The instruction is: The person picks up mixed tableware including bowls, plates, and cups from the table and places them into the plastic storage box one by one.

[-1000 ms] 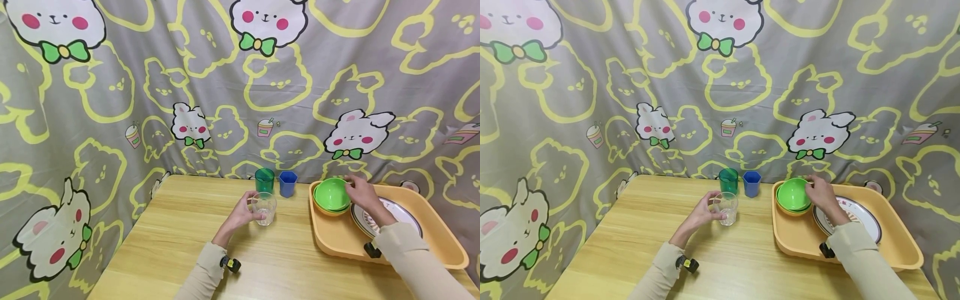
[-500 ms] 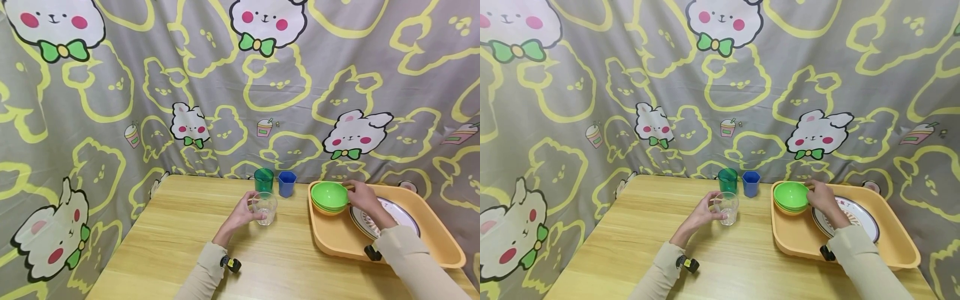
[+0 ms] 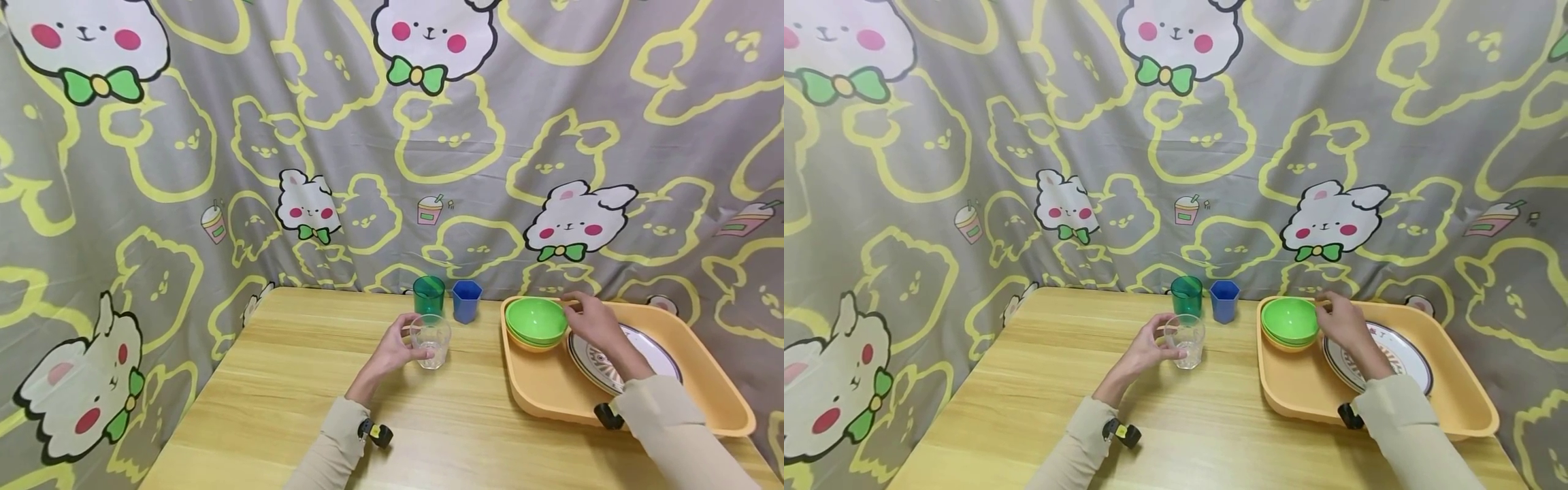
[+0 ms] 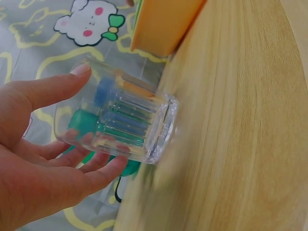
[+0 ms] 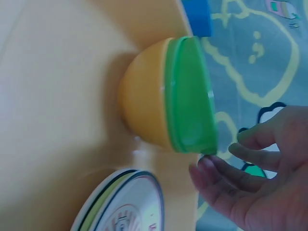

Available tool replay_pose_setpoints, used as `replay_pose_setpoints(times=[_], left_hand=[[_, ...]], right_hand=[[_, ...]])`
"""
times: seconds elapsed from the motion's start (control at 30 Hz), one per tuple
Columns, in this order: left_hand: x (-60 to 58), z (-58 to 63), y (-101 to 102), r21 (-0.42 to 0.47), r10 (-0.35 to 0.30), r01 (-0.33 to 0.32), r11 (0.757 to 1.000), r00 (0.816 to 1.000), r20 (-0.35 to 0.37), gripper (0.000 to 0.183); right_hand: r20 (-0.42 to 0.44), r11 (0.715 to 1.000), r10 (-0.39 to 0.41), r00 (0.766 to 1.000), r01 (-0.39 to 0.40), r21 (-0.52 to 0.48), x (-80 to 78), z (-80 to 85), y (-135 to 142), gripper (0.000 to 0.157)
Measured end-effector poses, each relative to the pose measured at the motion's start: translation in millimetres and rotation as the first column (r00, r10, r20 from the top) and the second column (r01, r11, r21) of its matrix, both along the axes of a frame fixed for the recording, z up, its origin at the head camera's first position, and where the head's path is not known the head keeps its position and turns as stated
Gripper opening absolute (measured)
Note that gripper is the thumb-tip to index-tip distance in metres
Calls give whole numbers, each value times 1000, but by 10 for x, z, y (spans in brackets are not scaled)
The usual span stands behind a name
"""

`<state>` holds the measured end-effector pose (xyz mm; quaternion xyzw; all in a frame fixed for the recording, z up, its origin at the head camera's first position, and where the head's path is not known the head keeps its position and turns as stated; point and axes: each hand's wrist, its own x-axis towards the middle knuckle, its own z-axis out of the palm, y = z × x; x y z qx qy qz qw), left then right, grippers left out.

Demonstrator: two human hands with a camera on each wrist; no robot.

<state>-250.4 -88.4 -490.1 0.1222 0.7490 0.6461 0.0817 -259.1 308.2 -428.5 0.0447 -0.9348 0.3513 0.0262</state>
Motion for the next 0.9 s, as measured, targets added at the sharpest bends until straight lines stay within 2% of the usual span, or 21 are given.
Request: replay_pose_setpoints(times=[0.2, 0.47, 0.67, 0.9], left_hand=[[-8, 16, -21, 35, 2, -2, 999, 1000, -9, 80], [-2, 75, -34, 9, 17, -17, 1000, 1000, -18, 81], [8, 116, -59, 35, 0, 2, 999, 999, -44, 80], [10, 235, -70, 39, -26, 29, 999, 997, -72, 78]], right_hand=[[-39, 999, -8, 999, 9, 34, 27, 99, -31, 45], [-89, 999, -4, 996, 7, 32, 80, 185, -99, 43], [-158, 1000, 7, 987, -10, -17, 136, 208, -205, 44], [-241, 994, 14, 971, -40, -105, 232, 237, -349, 45]])
